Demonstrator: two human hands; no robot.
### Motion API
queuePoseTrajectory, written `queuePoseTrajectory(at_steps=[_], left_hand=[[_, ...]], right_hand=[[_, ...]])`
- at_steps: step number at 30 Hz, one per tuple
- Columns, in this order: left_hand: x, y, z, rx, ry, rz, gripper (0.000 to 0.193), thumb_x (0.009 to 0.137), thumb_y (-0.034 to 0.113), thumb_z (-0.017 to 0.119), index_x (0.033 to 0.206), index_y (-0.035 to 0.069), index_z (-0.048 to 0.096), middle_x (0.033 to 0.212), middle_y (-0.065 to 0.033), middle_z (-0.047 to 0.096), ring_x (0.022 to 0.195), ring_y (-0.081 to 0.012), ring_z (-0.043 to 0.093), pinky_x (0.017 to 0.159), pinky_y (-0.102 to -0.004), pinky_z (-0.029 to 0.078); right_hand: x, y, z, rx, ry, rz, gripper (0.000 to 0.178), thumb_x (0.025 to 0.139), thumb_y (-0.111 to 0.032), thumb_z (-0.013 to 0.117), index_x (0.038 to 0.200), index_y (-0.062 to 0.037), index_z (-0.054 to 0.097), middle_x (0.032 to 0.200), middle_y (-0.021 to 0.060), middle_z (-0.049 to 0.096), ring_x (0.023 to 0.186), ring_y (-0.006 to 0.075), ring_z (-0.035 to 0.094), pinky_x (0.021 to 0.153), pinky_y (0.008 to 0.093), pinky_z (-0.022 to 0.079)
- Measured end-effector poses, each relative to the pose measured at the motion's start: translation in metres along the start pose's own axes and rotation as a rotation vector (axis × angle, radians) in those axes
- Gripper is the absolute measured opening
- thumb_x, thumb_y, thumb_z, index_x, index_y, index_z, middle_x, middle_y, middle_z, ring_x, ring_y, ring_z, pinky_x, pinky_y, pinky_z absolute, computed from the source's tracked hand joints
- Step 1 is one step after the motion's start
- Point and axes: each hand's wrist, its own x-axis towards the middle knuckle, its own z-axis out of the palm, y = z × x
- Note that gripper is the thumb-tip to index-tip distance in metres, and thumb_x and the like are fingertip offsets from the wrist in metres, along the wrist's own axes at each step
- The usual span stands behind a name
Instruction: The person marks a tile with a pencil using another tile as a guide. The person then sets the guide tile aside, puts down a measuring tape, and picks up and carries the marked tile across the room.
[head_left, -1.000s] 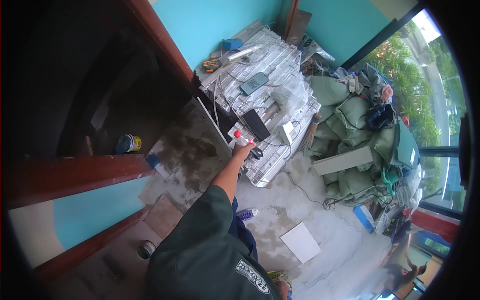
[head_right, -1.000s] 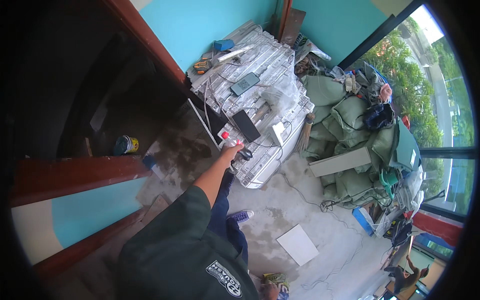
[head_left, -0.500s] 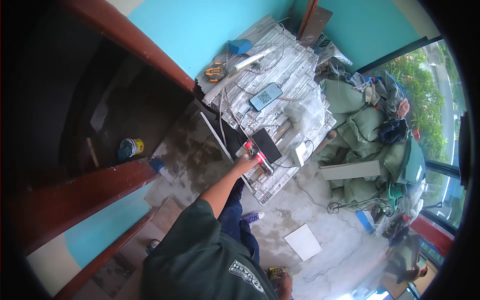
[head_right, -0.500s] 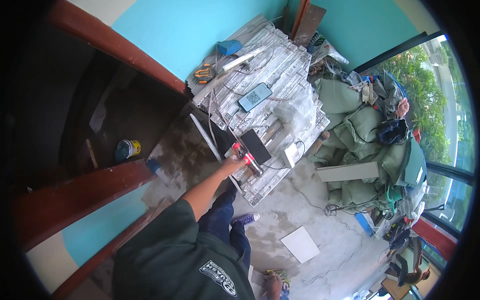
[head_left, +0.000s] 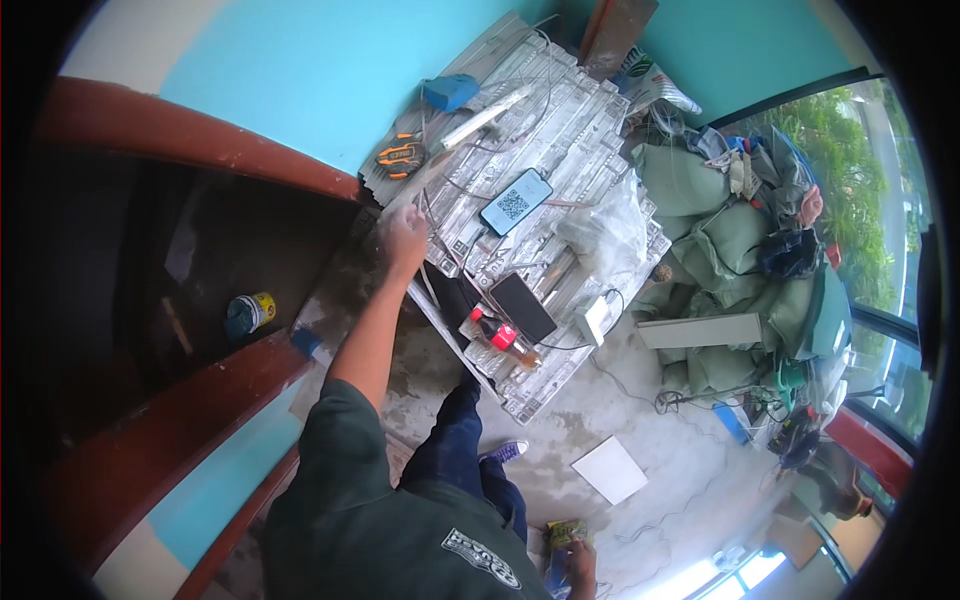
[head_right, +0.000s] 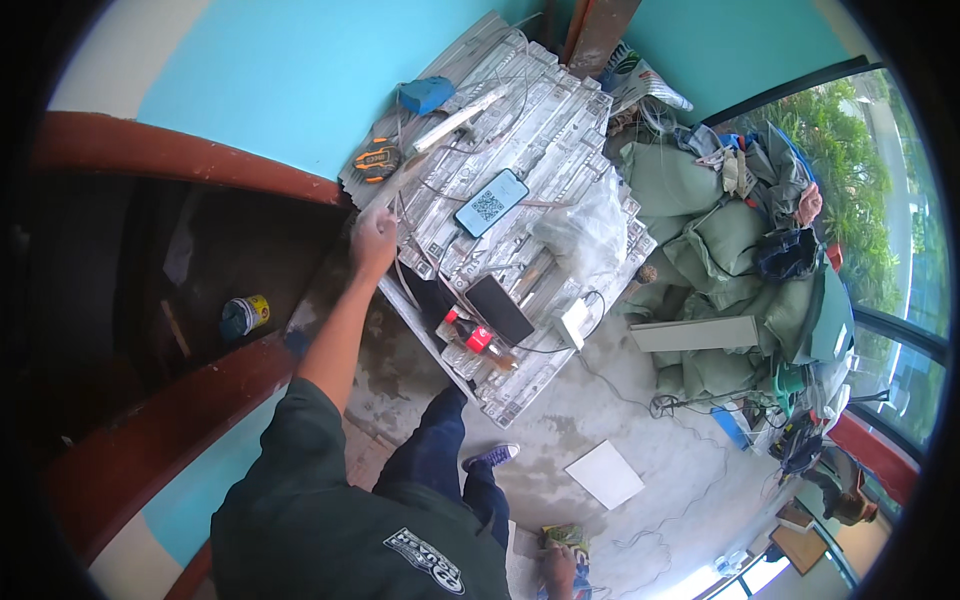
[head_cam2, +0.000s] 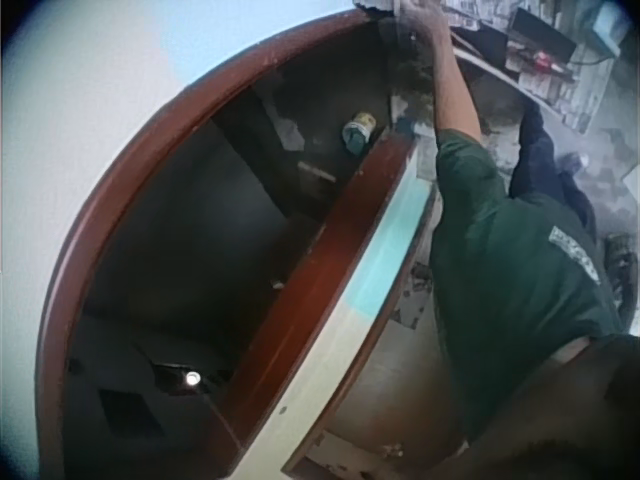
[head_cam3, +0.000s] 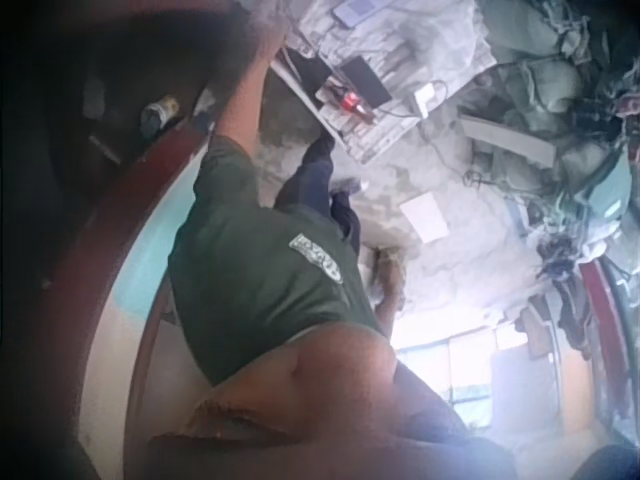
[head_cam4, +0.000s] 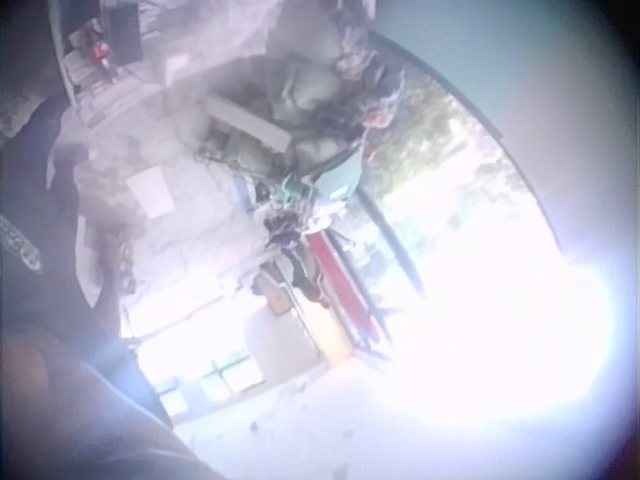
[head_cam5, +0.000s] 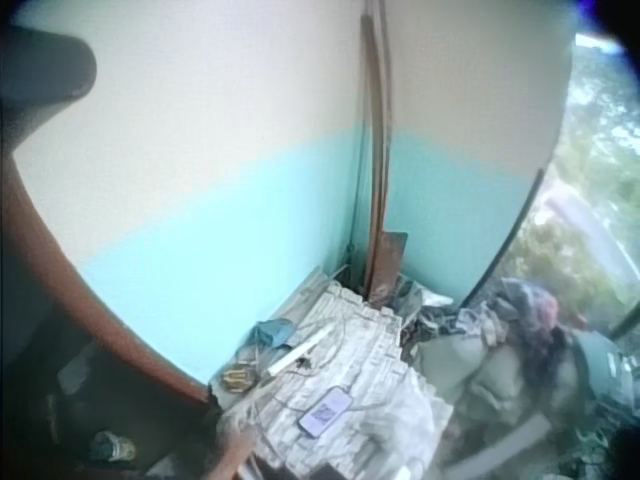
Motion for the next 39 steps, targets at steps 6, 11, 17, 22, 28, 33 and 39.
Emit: queuePoseTrajectory(at_steps=[6,11,17,22,28,33,39], left_hand=[[0.106,0.007,-0.012,0.331,0.136,0.001,0.063,0.085,0.039,0.068,0.139,0.010,0.050,0.133,-0.0206,0.055,0.124,-0.0385,0.050,0.105,-0.0482,0.040],[0.137,0.003,0.005,0.294,-0.104,-0.253,0.083,0.081,0.049,0.073,0.149,0.017,0.040,0.149,-0.0219,0.036,0.132,-0.0388,0.045,0.103,-0.0517,0.044],[0.126,0.028,0.010,0.344,-0.043,-0.296,0.090,0.079,0.047,0.077,0.152,0.017,0.033,0.151,-0.0189,0.030,0.132,-0.0392,0.045,0.105,-0.0519,0.044],[0.133,0.027,0.018,0.390,-0.063,-0.244,0.089,0.079,0.046,0.077,0.151,0.016,0.033,0.151,-0.0164,0.032,0.131,-0.0379,0.048,0.103,-0.0520,0.045],[0.133,0.026,0.008,0.411,-0.044,-0.187,0.086,0.079,0.039,0.078,0.147,0.009,0.036,0.147,-0.0161,0.035,0.127,-0.0374,0.051,0.101,-0.0514,0.048],[0.108,0.014,0.005,0.304,0.196,0.056,0.082,0.078,0.034,0.080,0.144,0.008,0.039,0.142,-0.0186,0.038,0.123,-0.0411,0.052,0.099,-0.0495,0.048],[0.065,0.021,-0.029,0.183,0.438,0.381,0.076,0.080,0.034,0.082,0.136,-0.003,0.047,0.132,-0.0260,0.048,0.125,-0.0422,0.045,0.106,-0.0507,0.039]], right_hand=[[-0.021,-0.027,-0.005,0.050,-0.016,0.106,0.033,0.097,-0.033,0.057,0.112,-0.0032,0.063,0.084,0.0124,0.068,0.042,0.0093,0.043,0.037,0.0263,0.034],[-0.034,-0.026,-0.004,0.113,-0.018,0.171,0.036,0.098,-0.024,0.054,0.123,-0.0001,0.061,0.081,0.0133,0.070,0.042,0.0111,0.047,0.037,0.0287,0.039],[-0.025,-0.002,-0.011,0.104,-0.025,0.217,0.035,0.099,-0.023,0.054,0.125,-0.0004,0.060,0.084,0.0148,0.071,0.041,0.0098,0.045,0.036,0.0272,0.037],[-0.027,-0.003,-0.011,0.106,-0.010,0.201,0.034,0.098,-0.024,0.054,0.123,-0.0013,0.060,0.084,0.0144,0.071,0.040,0.0092,0.043,0.036,0.0272,0.034],[-0.020,-0.002,-0.006,-0.077,-0.079,-0.012,0.033,0.096,-0.023,0.056,0.120,-0.0007,0.062,0.086,0.0135,0.071,0.042,0.0101,0.045,0.038,0.0270,0.035],[-0.021,-0.010,-0.002,0.080,-0.033,0.177,0.030,0.096,-0.023,0.056,0.116,-0.0014,0.064,0.085,0.0114,0.070,0.046,0.0105,0.047,0.041,0.0266,0.037],[-0.022,-0.015,0.000,0.086,-0.023,0.128,0.031,0.098,-0.025,0.054,0.115,-0.0013,0.064,0.086,0.0113,0.071,0.047,0.0086,0.045,0.041,0.0260,0.036]])
